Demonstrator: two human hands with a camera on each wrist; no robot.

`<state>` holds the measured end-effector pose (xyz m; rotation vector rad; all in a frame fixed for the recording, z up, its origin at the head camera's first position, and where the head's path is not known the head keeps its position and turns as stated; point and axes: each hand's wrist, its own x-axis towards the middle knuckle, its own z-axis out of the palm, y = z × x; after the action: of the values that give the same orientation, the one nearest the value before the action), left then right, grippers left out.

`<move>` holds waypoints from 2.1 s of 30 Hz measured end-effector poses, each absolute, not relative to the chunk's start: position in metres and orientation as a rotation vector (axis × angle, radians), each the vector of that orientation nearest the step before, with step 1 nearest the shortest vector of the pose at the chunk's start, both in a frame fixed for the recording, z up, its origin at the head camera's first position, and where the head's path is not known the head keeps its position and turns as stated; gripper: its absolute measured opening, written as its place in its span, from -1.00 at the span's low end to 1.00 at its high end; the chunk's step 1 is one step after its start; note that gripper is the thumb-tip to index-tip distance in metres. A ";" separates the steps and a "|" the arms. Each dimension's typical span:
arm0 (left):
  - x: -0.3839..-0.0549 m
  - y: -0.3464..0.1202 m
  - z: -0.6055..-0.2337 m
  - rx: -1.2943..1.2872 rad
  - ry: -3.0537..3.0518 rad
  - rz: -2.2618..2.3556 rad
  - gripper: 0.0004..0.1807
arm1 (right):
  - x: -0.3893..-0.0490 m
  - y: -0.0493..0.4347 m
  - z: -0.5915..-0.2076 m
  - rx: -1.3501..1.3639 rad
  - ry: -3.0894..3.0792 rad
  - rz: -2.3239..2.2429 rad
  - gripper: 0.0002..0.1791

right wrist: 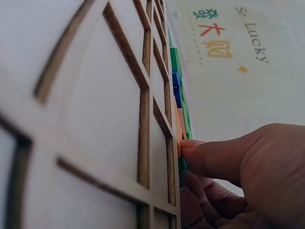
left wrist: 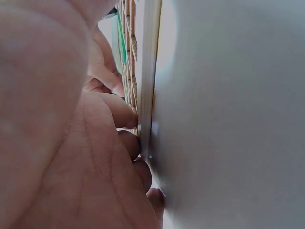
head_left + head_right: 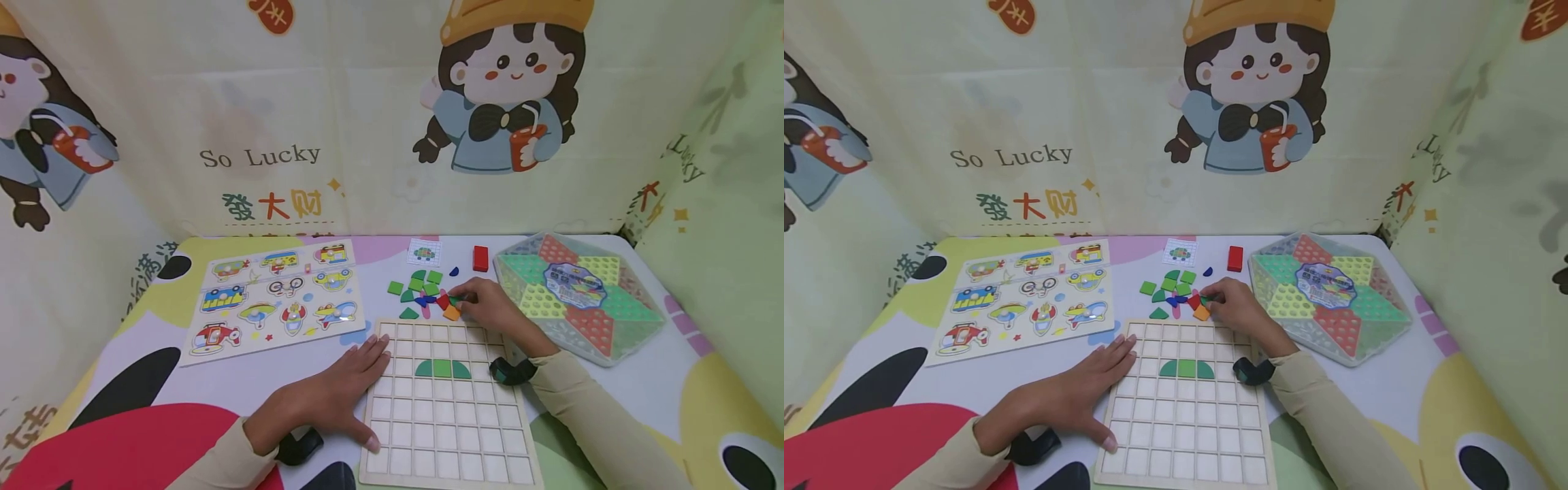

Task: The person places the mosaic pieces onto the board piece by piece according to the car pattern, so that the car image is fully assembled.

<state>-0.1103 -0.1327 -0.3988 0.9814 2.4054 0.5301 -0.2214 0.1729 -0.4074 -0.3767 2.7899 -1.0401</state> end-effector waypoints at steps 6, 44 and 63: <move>-0.110 -0.134 -0.399 0.983 2.410 0.528 0.33 | -0.220 0.169 -0.406 -0.335 2.779 -1.009 -0.72; -0.110 -0.135 -0.399 0.993 2.411 0.541 0.33 | -0.218 0.178 -0.398 -0.364 2.736 -1.128 -0.78; -0.110 -0.134 -0.401 0.978 2.421 0.497 0.34 | -0.211 0.176 -0.394 -0.332 2.809 -1.138 -0.87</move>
<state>-0.1103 -0.1335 -0.4005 0.9781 2.4206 0.4971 -0.2111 0.1762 -0.3941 -0.3324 2.8086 -1.1379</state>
